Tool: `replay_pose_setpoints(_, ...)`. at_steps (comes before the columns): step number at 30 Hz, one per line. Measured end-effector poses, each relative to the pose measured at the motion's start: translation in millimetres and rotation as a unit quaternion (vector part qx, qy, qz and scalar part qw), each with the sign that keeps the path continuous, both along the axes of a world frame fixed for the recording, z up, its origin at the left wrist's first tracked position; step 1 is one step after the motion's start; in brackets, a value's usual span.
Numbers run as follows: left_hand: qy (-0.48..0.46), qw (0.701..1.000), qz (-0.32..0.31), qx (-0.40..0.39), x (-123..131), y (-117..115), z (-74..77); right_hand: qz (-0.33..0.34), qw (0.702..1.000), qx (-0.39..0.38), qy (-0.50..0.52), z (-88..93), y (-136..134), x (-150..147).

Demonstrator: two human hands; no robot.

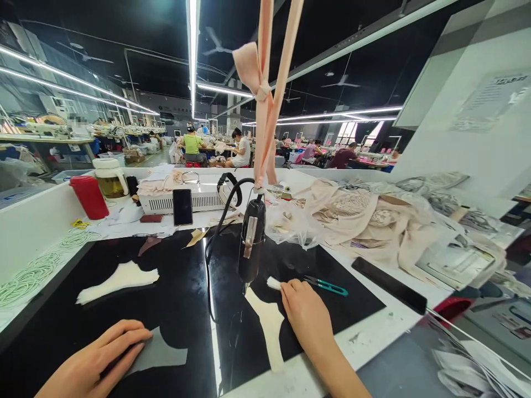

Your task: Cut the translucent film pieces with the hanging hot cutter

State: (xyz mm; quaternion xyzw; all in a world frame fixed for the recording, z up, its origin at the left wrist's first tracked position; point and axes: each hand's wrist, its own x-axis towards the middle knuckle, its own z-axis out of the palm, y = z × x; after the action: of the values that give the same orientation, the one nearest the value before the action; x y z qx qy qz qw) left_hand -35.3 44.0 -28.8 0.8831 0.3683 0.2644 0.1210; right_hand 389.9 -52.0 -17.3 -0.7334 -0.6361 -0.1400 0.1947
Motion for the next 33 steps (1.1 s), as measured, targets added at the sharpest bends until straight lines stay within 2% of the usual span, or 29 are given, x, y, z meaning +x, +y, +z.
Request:
replay_pose_setpoints(7,0.005,1.0,-0.008,-0.013,-1.1,1.3,-5.5,-0.033,0.997,-0.015,0.061,-5.1,-0.3,8.6)
replay_pose_setpoints(15,0.004,1.0,-0.004,-0.025,-1.3,1.3,-6.5,-0.052,0.97,0.005,0.239,2.7,-2.0,17.7)
replay_pose_setpoints(19,0.002,1.0,-0.001,-0.031,-2.8,1.9,-8.4,-0.084,0.929,0.084,0.35,6.4,-5.8,31.1)
replay_pose_setpoints(23,-0.005,0.999,0.001,-0.039,-3.4,3.1,-9.2,-0.122,0.862,0.2,0.449,13.0,-8.3,42.8)
replay_pose_setpoints(26,-0.023,0.999,0.002,-0.038,-1.3,3.5,-6.8,-0.128,0.814,0.268,0.5,23.9,-10.5,40.4)
replay_pose_setpoints(30,-0.053,0.997,-0.001,-0.051,5.6,0.9,5.4,-0.11,0.777,0.282,0.551,39.1,-20.1,9.7)
replay_pose_setpoints(33,-0.068,0.994,0.005,-0.08,12.1,-6.4,23.4,-0.089,0.778,0.229,0.579,43.5,-32.7,-35.9)
